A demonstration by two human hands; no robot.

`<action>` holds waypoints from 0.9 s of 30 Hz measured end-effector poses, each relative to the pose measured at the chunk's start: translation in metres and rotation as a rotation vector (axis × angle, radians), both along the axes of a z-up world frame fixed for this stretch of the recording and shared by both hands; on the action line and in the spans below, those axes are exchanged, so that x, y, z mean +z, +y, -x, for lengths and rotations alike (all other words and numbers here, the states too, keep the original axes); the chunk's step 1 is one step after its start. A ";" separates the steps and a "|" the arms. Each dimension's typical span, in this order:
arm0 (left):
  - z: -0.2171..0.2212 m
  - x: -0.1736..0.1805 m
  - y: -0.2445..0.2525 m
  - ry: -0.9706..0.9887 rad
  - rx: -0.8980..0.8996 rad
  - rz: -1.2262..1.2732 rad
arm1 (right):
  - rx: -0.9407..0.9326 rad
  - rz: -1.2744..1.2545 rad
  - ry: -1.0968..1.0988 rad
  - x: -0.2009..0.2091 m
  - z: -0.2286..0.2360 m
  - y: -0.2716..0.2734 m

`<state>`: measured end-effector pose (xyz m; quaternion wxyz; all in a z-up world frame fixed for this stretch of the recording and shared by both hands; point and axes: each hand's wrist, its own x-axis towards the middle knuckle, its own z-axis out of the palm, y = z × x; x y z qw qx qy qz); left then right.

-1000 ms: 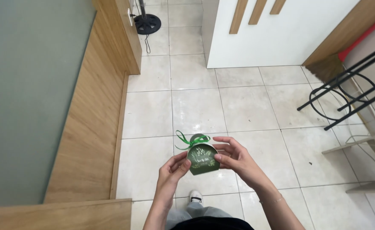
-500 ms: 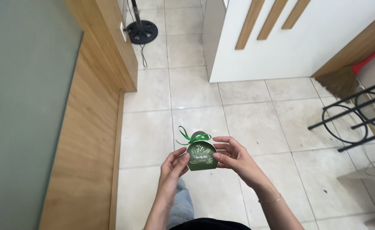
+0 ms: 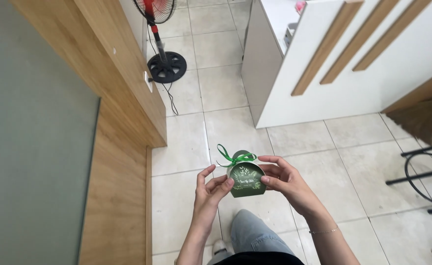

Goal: Moving small green gift boxes from a display shelf and arranging them on a workbench.

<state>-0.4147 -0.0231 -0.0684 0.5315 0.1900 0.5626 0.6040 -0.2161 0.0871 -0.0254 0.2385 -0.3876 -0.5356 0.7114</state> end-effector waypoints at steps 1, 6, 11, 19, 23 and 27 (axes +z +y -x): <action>0.012 -0.002 0.021 -0.002 0.005 0.001 | 0.005 0.001 -0.002 -0.003 0.012 0.021; 0.068 -0.010 0.139 -0.015 0.018 0.025 | 0.027 0.008 0.000 -0.021 0.068 0.138; 0.121 -0.008 0.261 -0.033 0.068 0.019 | 0.073 -0.004 0.032 -0.021 0.125 0.276; 0.202 -0.019 0.433 -0.039 0.101 -0.044 | 0.092 0.015 -0.021 -0.022 0.213 0.455; 0.251 -0.029 0.510 -0.041 0.084 -0.029 | 0.054 0.043 -0.033 -0.032 0.258 0.529; 0.316 -0.037 0.600 -0.032 0.020 0.007 | 0.030 0.048 -0.024 -0.039 0.314 0.607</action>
